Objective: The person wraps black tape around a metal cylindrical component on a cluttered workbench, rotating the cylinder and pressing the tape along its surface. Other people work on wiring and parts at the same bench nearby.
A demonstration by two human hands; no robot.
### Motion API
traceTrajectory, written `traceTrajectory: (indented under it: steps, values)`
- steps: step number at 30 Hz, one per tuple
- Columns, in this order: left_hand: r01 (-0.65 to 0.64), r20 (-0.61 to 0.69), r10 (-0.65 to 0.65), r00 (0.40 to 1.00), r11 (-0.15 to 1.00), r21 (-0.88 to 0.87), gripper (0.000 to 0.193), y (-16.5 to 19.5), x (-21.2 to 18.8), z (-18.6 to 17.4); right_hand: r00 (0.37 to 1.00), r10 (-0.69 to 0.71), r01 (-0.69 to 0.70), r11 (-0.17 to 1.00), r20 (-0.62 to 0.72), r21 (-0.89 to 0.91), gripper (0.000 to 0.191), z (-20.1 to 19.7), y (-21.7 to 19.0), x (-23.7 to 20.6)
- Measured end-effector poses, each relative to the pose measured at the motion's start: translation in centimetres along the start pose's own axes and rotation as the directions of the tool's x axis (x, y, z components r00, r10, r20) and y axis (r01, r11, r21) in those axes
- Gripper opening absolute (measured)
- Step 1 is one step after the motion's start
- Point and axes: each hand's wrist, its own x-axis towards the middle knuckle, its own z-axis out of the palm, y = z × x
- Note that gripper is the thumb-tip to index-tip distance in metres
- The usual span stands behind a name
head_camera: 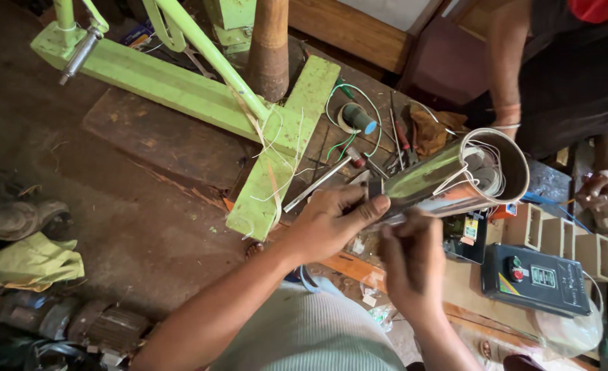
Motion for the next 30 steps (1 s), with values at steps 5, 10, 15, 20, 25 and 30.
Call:
traceTrajectory:
  steps: [5, 10, 15, 20, 25, 30]
  values:
    - [-0.11, -0.119, 0.103, 0.988, 0.992, -0.062, 0.035, 1.0, -1.6, -0.8, 0.993, -0.115, 0.116, 0.948, 0.02, -0.296, 0.024, -0.9, -3.0, 0.1]
    - [-0.412, -0.119, 0.41, 0.904, 0.911, 0.004, 0.023, 2.3, -2.9, -1.7, 0.95, 0.264, -0.311, 0.849, 0.166, 0.427, 0.02, -4.4, -7.0, 1.5]
    - [-0.207, -0.197, 0.201, 0.96, 0.978, -0.01, 0.025, 2.3, -1.7, 0.0, 0.996, 0.087, -0.09, 0.948, 0.022, 0.307, 0.019, -3.0, -3.9, 0.9]
    - [0.271, 0.127, -0.251, 0.96, 0.946, -0.18, 0.048, 1.8, 0.1, -0.3, 0.998, 0.051, -0.057, 0.982, 0.033, 0.18, 0.026, -0.6, 0.5, -0.5]
    - [-0.283, -0.115, 0.275, 0.955, 0.957, -0.067, 0.031, 2.7, -1.3, -1.6, 0.999, -0.018, 0.002, 0.942, -0.044, -0.337, 0.025, -2.4, -1.9, 0.4]
    - [-0.069, 0.085, 0.102, 0.991, 0.941, -0.331, 0.024, 3.0, -1.6, -1.5, 0.985, 0.086, -0.123, 0.957, 0.15, 0.261, 0.027, -4.8, -5.5, 1.8]
